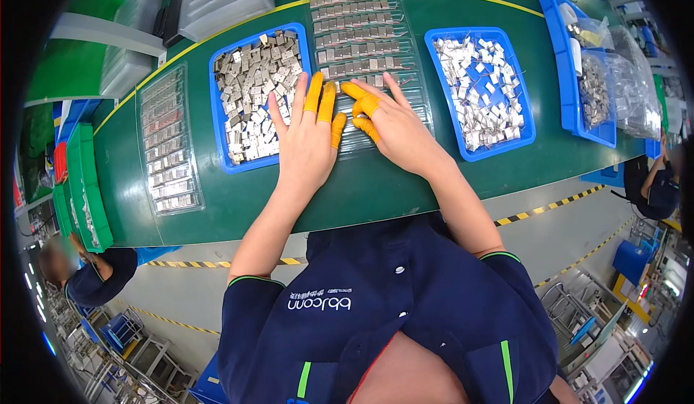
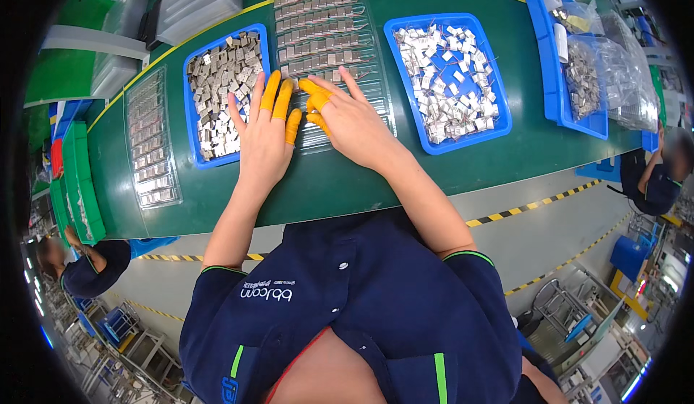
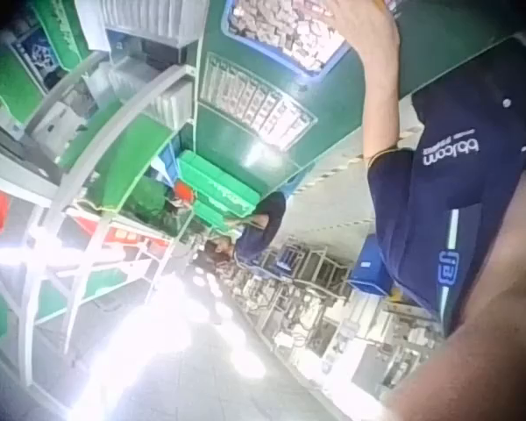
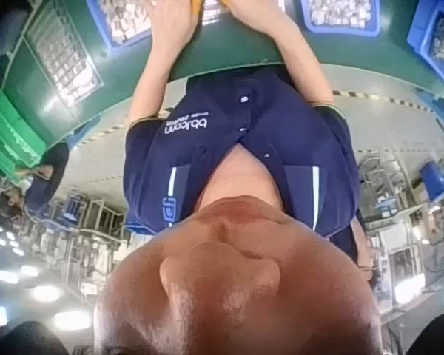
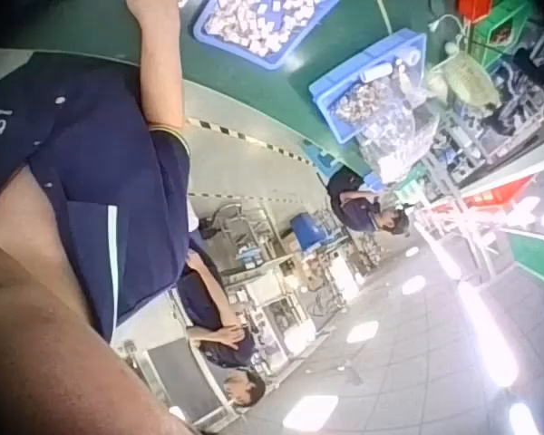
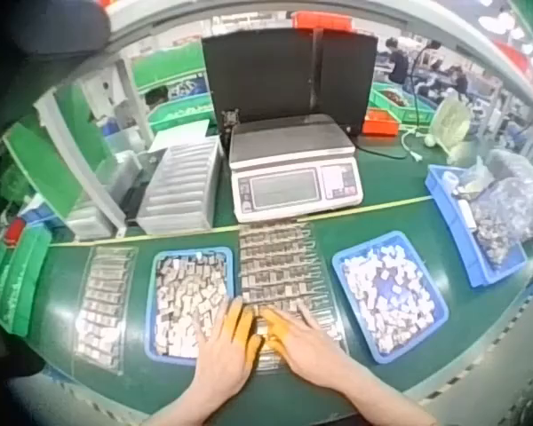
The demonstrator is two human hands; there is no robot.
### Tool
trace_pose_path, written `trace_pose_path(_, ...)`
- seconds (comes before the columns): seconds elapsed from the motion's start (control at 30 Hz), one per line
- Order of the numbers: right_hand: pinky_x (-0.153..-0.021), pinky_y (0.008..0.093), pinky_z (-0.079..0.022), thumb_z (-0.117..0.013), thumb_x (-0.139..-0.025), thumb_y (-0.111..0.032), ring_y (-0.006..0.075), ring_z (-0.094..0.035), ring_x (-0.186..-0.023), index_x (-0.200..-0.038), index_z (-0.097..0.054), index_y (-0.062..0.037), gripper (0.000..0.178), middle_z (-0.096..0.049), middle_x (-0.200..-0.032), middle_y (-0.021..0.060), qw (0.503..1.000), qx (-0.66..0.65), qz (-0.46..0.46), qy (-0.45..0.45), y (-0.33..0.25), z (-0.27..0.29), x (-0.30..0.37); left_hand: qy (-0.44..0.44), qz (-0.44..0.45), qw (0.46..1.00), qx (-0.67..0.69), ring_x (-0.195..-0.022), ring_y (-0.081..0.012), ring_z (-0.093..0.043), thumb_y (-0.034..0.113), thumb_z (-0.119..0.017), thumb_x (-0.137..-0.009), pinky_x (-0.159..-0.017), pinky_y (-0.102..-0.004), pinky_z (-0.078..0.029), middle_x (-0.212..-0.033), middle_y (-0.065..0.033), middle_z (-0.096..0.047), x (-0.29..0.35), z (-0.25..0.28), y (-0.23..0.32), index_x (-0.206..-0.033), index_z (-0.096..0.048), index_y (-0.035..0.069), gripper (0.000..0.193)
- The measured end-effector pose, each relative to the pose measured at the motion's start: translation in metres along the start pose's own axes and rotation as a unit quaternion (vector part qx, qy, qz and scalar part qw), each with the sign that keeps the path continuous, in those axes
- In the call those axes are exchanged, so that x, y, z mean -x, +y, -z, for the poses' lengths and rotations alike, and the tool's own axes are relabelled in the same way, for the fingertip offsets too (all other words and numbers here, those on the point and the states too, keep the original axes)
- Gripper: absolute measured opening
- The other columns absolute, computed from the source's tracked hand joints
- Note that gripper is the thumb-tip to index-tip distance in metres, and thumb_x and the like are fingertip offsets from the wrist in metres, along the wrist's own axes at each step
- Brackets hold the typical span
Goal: The person assembles electronic components by hand, taking pieces from blue bins and combining them into plastic trays.
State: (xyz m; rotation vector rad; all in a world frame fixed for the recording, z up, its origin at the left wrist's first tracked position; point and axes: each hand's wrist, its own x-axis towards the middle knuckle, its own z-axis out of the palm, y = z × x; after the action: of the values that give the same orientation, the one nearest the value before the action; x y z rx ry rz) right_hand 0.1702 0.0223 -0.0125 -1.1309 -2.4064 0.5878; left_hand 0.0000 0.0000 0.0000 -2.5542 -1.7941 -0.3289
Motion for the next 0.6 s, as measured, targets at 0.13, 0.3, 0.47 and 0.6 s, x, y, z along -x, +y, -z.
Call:
trace_pose_path(0.13, -0.107, 0.0476, -0.018, -0.056, -0.082, -0.010, 0.0274, -0.044, -0.117, -0.096, -0.053, -0.0027, 0.016, -0.053, -0.118, 0.0121, 0.993, 0.008, -0.037, 0.113, 0.001, 0.015, 0.005, 0.053, 0.022, 0.998, 0.000, -0.131, -0.0266, -0.027, 0.018, -0.055, -0.084, -0.103, -0.0593, -0.006, -0.129, -0.0113, -0.042, -0.001, 0.005, -0.006, -0.118, -0.051, 0.007, 0.036)
trace_pose_path(0.3, -0.104, 0.0490, -0.023, -0.057, -0.081, -0.007, 0.0276, -0.050, -0.107, -0.092, -0.054, 0.0002, 0.014, -0.059, -0.103, 0.0117, 0.965, 0.045, -0.135, 0.220, 0.015, 0.026, 0.020, 0.047, -0.011, 0.998, 0.042, -0.131, -0.0248, -0.027, 0.023, -0.055, -0.084, -0.104, -0.0569, -0.008, -0.131, -0.0049, -0.043, -0.005, 0.012, -0.006, -0.114, -0.056, 0.008, 0.033)
trace_pose_path(0.47, -0.105, 0.0477, -0.021, -0.057, -0.079, -0.003, 0.0272, -0.050, -0.108, -0.095, -0.054, 0.0006, 0.017, -0.058, -0.106, 0.0125, 0.971, 0.051, -0.129, 0.195, 0.011, 0.020, 0.021, 0.019, -0.044, 0.999, 0.020, -0.130, -0.0200, -0.029, 0.018, -0.052, -0.086, -0.105, -0.0568, -0.010, -0.128, -0.0030, -0.047, -0.003, 0.005, 0.002, -0.115, -0.055, 0.006, 0.032)
trace_pose_path(0.6, -0.105, 0.0476, -0.021, -0.059, -0.077, -0.003, 0.0265, -0.050, -0.108, -0.094, -0.055, 0.0001, 0.018, -0.059, -0.105, 0.0128, 0.974, 0.024, -0.120, 0.189, 0.013, 0.018, 0.020, 0.012, -0.054, 0.998, 0.005, -0.130, -0.0202, -0.029, 0.019, -0.052, -0.086, -0.106, -0.0544, -0.009, -0.126, -0.0049, -0.048, -0.002, 0.001, 0.005, -0.117, -0.053, 0.006, 0.033)
